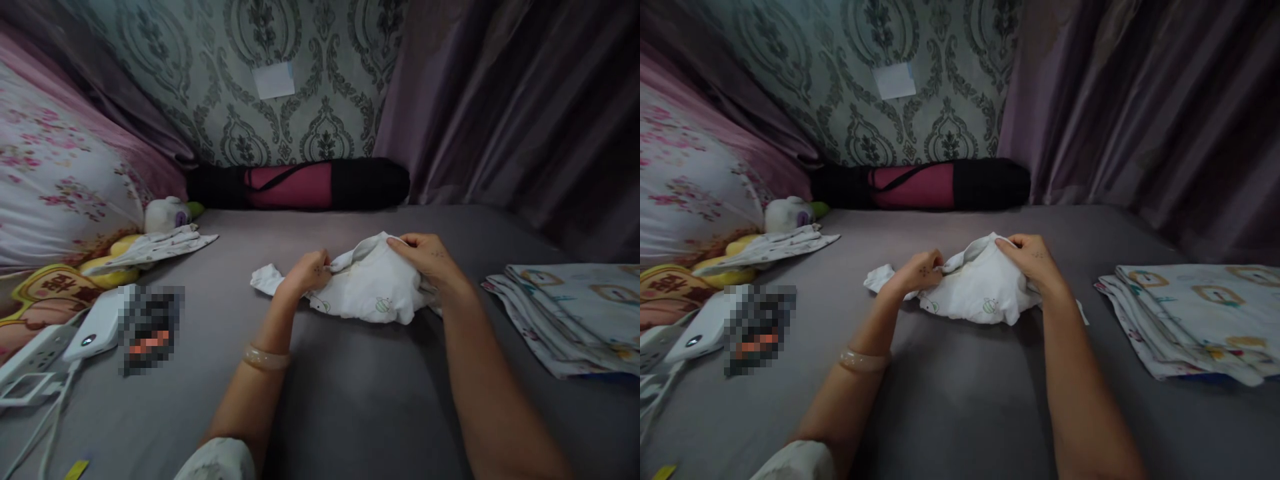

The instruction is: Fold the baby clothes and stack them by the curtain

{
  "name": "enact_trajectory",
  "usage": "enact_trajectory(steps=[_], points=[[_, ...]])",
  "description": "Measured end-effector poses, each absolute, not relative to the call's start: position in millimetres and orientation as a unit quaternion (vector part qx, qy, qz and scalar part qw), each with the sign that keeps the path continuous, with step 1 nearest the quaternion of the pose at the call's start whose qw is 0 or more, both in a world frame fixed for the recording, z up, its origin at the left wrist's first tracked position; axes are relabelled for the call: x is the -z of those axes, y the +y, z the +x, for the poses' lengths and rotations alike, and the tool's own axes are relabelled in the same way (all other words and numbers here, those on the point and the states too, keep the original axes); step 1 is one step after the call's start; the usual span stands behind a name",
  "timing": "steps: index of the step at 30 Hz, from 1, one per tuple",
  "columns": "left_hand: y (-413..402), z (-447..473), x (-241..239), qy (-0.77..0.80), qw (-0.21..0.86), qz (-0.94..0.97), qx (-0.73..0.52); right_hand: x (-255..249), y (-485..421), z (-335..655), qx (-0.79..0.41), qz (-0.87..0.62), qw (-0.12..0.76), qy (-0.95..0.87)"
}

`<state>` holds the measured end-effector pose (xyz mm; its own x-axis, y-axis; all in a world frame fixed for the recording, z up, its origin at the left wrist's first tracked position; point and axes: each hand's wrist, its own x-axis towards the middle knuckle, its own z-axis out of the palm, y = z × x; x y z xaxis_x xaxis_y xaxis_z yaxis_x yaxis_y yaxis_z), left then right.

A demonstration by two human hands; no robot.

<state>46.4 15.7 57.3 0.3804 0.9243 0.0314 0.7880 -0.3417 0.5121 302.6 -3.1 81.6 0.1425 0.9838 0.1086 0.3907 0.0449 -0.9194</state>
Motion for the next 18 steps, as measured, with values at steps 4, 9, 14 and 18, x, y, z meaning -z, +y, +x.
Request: enact_trajectory(steps=[4,9,14,18], points=[[20,38,-59,0.539,0.258,0.765,-0.242,-85,-5,302,-0.319,-0.610,0.450,-0.569],[21,28,-66,0.549,0.318,0.691,-0.346,-85,-7,302,-0.339,-0.620,0.444,-0.551],[15,26,-70,0.498,0.357,0.700,-0.368,-83,-7,301,-0.358,-0.626,0.431,-0.543],[17,27,-67,0.475,0.364,0.687,-0.413,-83,-6,303,-0.364,-0.626,0.416,-0.550]])
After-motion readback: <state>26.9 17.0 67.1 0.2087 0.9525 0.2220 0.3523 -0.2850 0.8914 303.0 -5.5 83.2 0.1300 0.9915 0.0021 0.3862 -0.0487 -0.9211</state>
